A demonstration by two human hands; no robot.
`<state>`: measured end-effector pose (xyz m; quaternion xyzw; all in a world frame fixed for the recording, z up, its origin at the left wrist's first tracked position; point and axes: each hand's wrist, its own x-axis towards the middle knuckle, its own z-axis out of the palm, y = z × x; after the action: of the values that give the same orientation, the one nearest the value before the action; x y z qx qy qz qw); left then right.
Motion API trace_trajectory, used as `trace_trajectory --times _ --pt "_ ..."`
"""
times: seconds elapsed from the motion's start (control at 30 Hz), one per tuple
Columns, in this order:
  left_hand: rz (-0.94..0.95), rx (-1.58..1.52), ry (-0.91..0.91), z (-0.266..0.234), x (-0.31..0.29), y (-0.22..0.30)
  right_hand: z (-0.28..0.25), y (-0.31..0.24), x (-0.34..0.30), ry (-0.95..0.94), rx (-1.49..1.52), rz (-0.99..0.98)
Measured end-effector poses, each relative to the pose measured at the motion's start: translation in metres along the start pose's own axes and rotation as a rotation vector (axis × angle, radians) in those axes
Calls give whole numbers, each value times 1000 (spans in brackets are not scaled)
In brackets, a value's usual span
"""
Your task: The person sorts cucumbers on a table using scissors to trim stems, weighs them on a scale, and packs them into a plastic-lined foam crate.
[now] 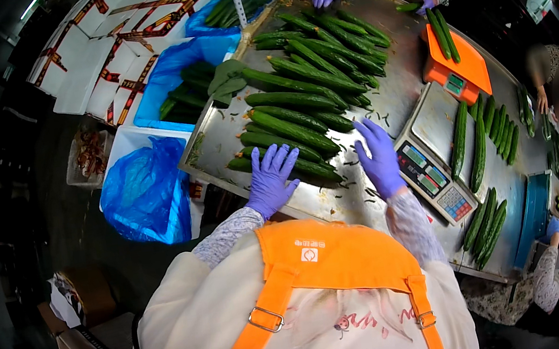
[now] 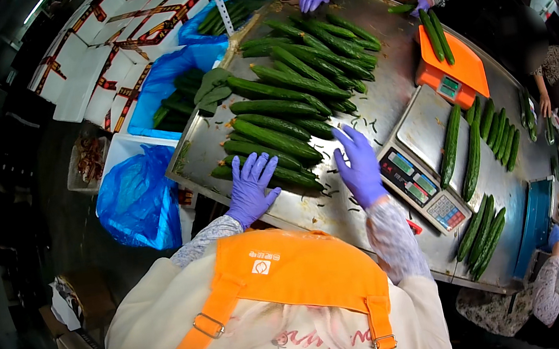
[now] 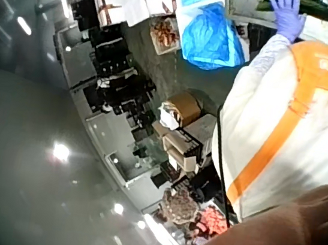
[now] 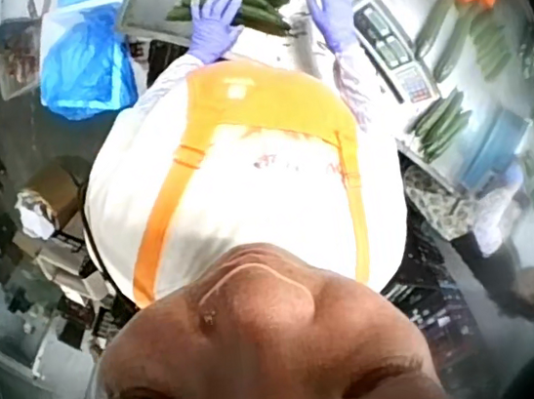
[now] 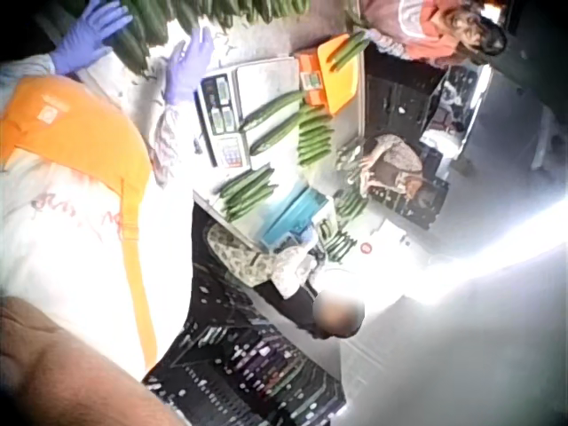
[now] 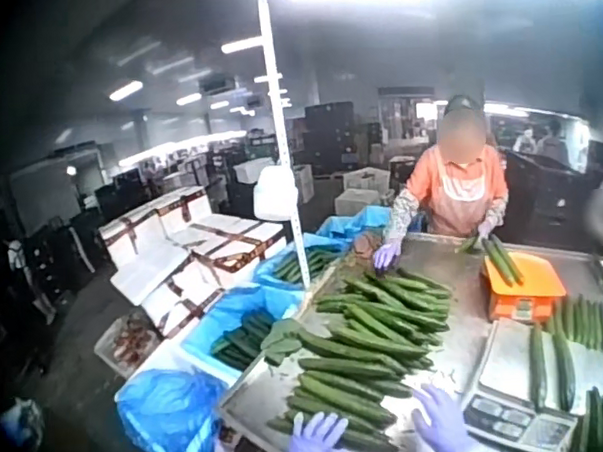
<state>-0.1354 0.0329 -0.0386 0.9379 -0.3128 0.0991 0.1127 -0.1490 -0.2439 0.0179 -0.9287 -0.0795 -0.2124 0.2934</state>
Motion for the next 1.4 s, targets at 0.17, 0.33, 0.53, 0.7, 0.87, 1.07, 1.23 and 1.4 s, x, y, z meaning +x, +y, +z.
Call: trace_trajectory --times 0.17,0.33,0.53,0.7,0.87,1.07,1.23,1.4 --pt "38 -64 -22 -9 20 8 77 17 91 16 -60 -245" --pt "22 -73 60 -2 12 5 109 5 98 -347 -291 194" --pt "105 2 76 9 17 3 -5 -9 25 -368 317 601" --pt "145 68 150 27 8 -14 -80 12 -82 225 274 693" --pt "181 88 191 38 10 -21 -137 55 -130 368 -643 433" --pt "187 128 193 45 10 -29 -100 57 -73 597 -552 677" --pt "186 90 170 42 11 -25 -83 58 -51 353 -673 921" --pt "149 89 152 40 10 -24 -115 46 -49 328 -554 884"
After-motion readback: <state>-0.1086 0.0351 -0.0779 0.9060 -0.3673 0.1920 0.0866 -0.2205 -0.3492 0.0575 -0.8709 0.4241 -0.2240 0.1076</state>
